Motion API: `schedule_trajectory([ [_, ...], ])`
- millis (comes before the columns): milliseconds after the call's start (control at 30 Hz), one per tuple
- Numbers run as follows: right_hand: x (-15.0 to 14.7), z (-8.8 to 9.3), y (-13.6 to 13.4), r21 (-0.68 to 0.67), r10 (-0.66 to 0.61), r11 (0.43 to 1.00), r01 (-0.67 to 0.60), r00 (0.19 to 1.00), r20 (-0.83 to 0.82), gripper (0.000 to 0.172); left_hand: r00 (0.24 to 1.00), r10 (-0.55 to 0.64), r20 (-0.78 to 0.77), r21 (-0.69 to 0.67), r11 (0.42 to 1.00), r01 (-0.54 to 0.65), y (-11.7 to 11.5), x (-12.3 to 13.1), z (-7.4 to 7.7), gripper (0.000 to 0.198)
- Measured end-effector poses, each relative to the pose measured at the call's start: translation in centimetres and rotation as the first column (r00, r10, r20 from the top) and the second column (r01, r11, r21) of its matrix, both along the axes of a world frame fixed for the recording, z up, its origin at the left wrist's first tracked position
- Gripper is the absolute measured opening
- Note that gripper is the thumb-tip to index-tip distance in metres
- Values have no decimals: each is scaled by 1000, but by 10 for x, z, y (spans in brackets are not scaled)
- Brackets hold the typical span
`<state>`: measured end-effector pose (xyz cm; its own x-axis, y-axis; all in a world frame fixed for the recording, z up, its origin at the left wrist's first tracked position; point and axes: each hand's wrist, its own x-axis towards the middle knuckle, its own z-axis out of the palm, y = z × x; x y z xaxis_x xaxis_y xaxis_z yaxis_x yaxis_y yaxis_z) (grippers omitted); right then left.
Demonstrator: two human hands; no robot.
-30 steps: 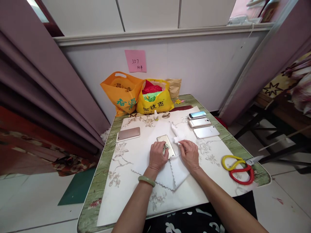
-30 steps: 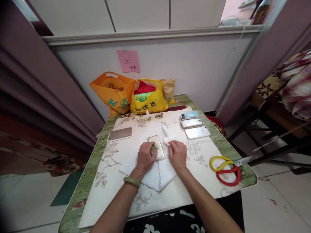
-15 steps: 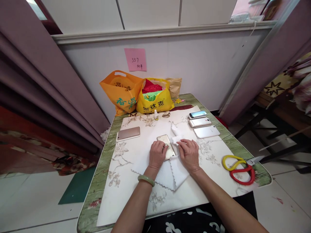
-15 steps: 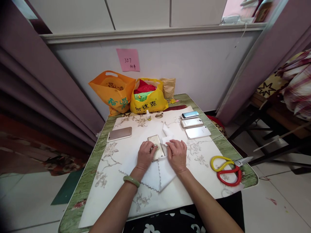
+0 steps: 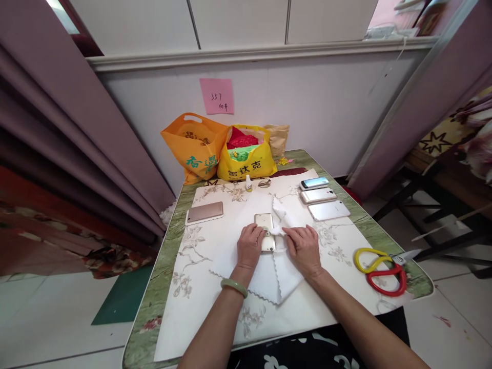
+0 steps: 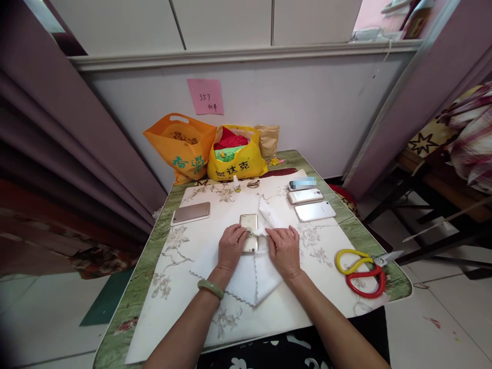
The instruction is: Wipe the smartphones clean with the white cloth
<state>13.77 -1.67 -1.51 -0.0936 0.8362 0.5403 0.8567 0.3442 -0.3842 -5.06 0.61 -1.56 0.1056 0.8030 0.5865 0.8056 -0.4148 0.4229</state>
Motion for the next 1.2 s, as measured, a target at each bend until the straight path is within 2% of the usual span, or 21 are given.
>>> schedule_trajectory([
  [133,-2,12,-10,4,200,980,-200,979,43,26,997,9,-82,-53,998,-13,-1,1,5,11],
  [200,-3,16,-13,-30,322,947,-321,941,103,26,997,10,-76,-78,997,-15,-1,1,7,10],
  [267,-4,18,-13,-81,378,926,-369,911,165,29,999,-3,-44,-89,996,-1,-1,0,9,7],
  [333,-6,17,-11,-126,351,935,-331,912,210,33,1000,-26,-9,-93,995,25,-1,0,9,8],
  [467,-13,17,7,-196,212,968,-160,936,281,36,999,-43,7,-106,993,44,1,-1,8,9],
  [633,-26,25,42,-292,112,956,2,921,373,42,999,-46,-19,-127,991,44,2,-1,7,11],
  [733,-30,27,49,-309,84,950,48,913,400,48,999,-47,-9,-131,990,45,2,-1,7,12],
  [833,-27,24,35,-291,106,957,13,915,388,53,999,-52,7,-135,989,52,2,-1,6,12],
  [1067,-12,18,-27,-197,265,958,-209,909,323,52,997,-54,48,-145,988,61,4,-1,5,13],
  [1133,-12,18,-31,-181,259,961,-208,905,336,50,997,-54,49,-152,987,60,4,-1,5,13],
  [1200,-14,19,-23,-178,209,972,-153,909,361,47,997,-53,48,-151,987,59,5,-1,5,13],
])
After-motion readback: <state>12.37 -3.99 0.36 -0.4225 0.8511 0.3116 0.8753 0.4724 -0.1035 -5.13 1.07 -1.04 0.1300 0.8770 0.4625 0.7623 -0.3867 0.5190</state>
